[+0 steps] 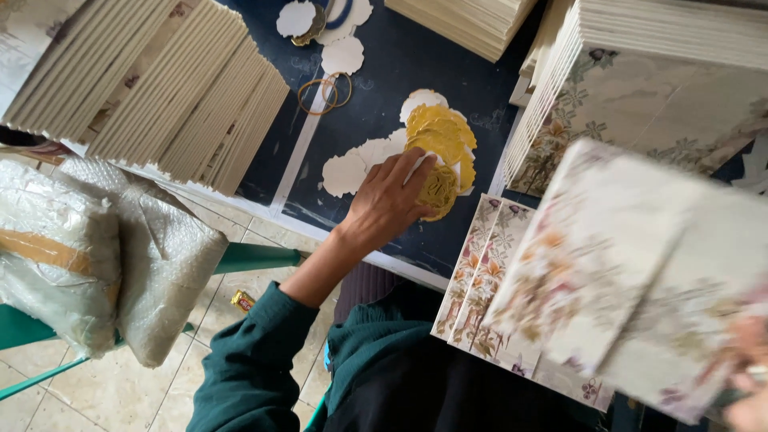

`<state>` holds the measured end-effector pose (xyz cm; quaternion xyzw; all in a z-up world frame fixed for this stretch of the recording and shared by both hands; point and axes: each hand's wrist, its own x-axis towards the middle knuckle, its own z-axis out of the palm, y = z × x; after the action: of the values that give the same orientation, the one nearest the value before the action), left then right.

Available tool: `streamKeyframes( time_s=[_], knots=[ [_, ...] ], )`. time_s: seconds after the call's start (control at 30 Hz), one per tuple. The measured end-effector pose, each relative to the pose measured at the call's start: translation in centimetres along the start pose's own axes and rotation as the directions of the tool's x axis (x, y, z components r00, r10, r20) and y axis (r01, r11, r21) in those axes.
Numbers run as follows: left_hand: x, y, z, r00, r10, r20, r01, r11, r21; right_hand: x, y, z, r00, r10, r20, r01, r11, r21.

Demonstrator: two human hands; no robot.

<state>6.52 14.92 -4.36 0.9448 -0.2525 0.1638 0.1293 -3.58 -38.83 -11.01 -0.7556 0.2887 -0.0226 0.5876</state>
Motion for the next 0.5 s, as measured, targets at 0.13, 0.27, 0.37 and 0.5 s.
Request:
streamKeyframes(
  time_s=[0.13, 0.27, 0.37, 0.5],
  knots=[
    [0.4, 0.1, 0.1, 0.987, 0.159, -0.003, -0.156, 0.972, 0.176, -14.1, -9.8, 9.5, 0.997, -0.077, -0.014, 0.077, 0.997, 0.012],
    [1.1, 0.6, 0.5, 0.958, 0.253, -0.137, -0.221, 0.952, 0.212, -15.3, -13.4, 9.9, 0.993, -0.012, 0.119, 0.065, 0.888, -0.456],
    [0.9, 0.7, 0.7, 0.987, 0.156, -0.033, -0.147, 0.969, 0.198, -15.7, -13.7, 9.5, 0.896, -0.408, 0.174, 0.410, 0.609, -0.679],
    [1.9, 4.7, -2.9, 0.979, -0.139, -0.152, 0.087, 0.947, -0.309, -16.0, -14.4, 10.1, 0.679, -0.690, 0.252, 0.687, 0.477, -0.547]
  ],
)
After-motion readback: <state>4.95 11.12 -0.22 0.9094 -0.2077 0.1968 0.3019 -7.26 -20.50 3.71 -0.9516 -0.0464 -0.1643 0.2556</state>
